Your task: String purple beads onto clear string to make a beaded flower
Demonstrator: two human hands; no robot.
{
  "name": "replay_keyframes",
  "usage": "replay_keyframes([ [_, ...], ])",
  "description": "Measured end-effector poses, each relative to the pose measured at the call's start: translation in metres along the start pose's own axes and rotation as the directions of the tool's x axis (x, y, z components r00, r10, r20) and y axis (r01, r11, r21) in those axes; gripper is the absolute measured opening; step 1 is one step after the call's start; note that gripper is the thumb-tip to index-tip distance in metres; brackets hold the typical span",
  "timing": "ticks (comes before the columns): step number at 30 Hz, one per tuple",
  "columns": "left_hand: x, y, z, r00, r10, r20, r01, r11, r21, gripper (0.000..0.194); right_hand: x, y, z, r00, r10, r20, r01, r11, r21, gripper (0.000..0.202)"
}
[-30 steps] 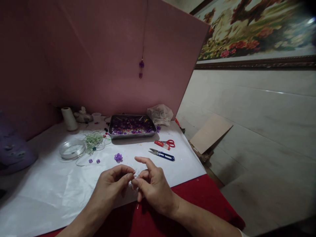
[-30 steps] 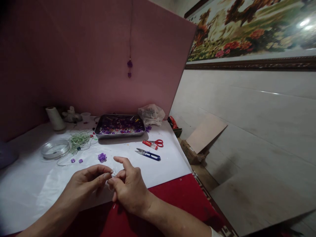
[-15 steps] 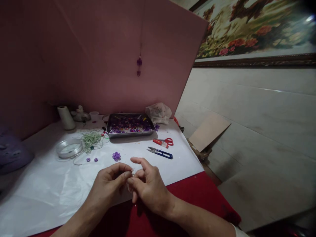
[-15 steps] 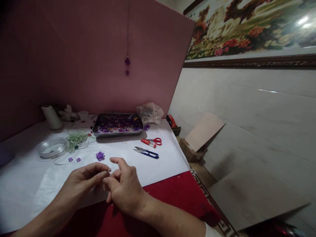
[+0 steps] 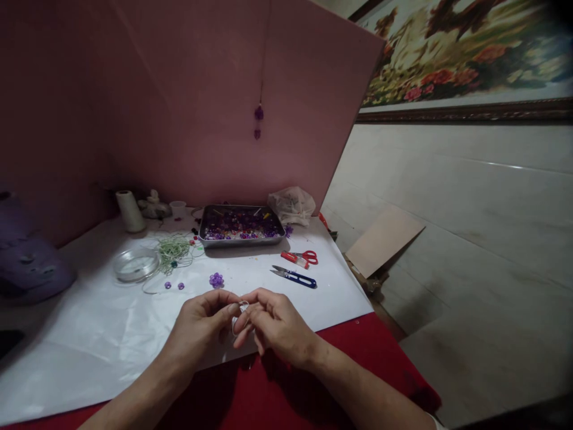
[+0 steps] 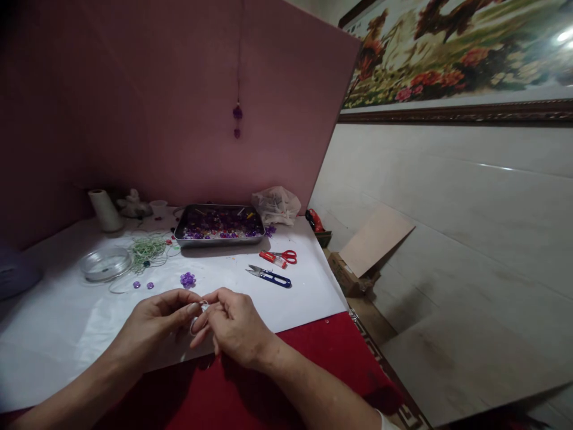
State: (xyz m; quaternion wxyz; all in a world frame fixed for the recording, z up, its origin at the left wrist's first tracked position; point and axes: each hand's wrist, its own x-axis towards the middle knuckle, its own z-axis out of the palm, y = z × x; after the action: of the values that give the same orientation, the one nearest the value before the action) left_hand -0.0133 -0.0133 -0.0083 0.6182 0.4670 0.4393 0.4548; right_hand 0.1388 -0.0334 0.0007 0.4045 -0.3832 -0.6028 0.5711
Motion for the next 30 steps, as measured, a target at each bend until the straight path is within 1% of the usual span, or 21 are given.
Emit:
replay_keyframes([
  [4,0.001,-0.002,0.000,1.000,0.008,0.017,-0.008,1.000,-0.016,0.013,0.004,0.000,0.000,1.000,0.020,-0.006,-0.019,0.999,0.051,0.016],
  [9,-0.001,0.003,0.002,1.000,0.015,-0.009,-0.015,1.000,0.015,0.014,0.006,0.001,0.002,0.998,0.046,-0.032,-0.044,0.998,0.044,0.005],
  [11,0.000,0.003,0.002,1.000,0.019,-0.018,-0.019,0.999,0.026,0.014,0.006,0.003,0.001,0.997,0.064,-0.047,-0.063,0.997,0.032,0.007],
  [13,0.001,0.002,0.000,1.000,0.015,-0.017,-0.014,0.999,0.036,0.013,0.006,0.002,-0.001,0.994,0.059,-0.091,-0.062,0.998,-0.030,0.010],
  [15,0.002,0.001,-0.001,1.000,-0.001,-0.013,0.002,0.999,0.049,0.013,0.005,-0.002,-0.005,0.988,-0.008,-0.156,-0.020,0.984,-0.179,0.012],
  [18,0.002,0.004,-0.002,0.999,-0.043,-0.021,0.044,0.997,0.061,0.014,0.005,-0.017,-0.013,0.955,-0.198,-0.220,0.081,0.889,-0.450,0.015],
  [20,0.000,0.007,0.000,0.998,-0.064,-0.030,0.066,0.996,0.054,0.014,0.006,-0.031,-0.018,0.925,-0.299,-0.233,0.142,0.843,-0.520,0.015],
  [22,-0.001,0.009,0.000,0.996,-0.080,-0.027,0.081,0.996,0.043,0.015,0.009,-0.046,-0.023,0.914,-0.325,-0.242,0.170,0.851,-0.498,0.015],
  [24,0.000,0.009,0.001,0.996,-0.089,-0.024,0.090,0.995,0.044,0.015,0.012,-0.059,-0.027,0.924,-0.298,-0.238,0.163,0.873,-0.459,0.015],
  [25,0.000,0.009,0.001,0.996,-0.088,-0.025,0.089,0.995,0.044,0.015,0.014,-0.065,-0.028,0.923,-0.303,-0.238,0.177,0.882,-0.438,0.016],
  [27,0.001,0.009,0.000,0.996,-0.080,-0.028,0.081,0.995,0.050,0.015,0.018,-0.073,-0.032,0.924,-0.308,-0.228,0.213,0.907,-0.364,0.014],
  [30,0.000,0.010,0.000,0.998,-0.059,-0.023,0.060,0.996,0.062,0.015,0.023,-0.079,-0.035,0.931,-0.302,-0.206,0.248,0.936,-0.248,0.011],
])
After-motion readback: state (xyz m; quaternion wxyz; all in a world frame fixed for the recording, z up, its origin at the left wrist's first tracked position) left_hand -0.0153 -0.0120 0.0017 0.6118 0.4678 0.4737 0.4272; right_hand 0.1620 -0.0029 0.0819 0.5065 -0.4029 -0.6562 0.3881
